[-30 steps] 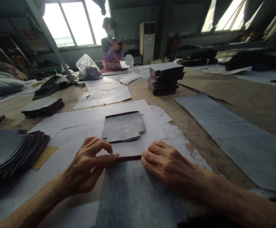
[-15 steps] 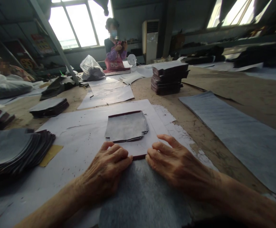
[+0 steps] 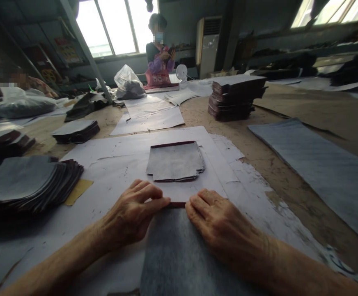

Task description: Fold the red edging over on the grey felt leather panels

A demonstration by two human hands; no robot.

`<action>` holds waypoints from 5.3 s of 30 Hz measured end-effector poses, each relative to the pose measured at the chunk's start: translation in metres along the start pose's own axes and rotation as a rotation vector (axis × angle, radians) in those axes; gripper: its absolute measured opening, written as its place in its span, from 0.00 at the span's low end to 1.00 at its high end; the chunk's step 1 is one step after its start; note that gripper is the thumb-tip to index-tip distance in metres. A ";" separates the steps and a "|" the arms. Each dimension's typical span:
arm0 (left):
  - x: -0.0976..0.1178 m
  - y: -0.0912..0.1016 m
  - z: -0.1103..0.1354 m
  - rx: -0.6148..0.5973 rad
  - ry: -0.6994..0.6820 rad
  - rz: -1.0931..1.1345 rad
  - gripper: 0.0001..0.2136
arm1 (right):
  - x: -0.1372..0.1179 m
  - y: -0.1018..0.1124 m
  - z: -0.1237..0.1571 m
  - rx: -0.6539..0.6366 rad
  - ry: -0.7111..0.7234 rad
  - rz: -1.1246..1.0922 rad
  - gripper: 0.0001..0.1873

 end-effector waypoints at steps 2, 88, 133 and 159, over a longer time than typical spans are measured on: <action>-0.005 0.003 0.006 0.014 0.016 0.004 0.15 | 0.003 0.002 -0.001 0.010 -0.025 -0.024 0.09; 0.034 -0.058 -0.069 -0.128 0.302 0.323 0.12 | 0.036 0.038 0.081 0.143 -0.300 0.056 0.19; 0.067 -0.066 -0.064 -0.283 -0.002 0.066 0.27 | 0.070 0.052 0.101 0.399 -0.516 -0.160 0.12; 0.036 -0.047 -0.041 -0.151 0.255 0.150 0.22 | 0.084 0.030 0.061 0.109 -0.591 -0.456 0.15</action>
Point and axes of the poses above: each hand's wrist, its own z-axis away from the middle knuckle, its own y-axis out of the back of the hand, x = y × z, the point moved 10 cm from there along -z, towards the middle knuckle, and after that the axes turned 12 degrees about -z, right-handed, at the moved point
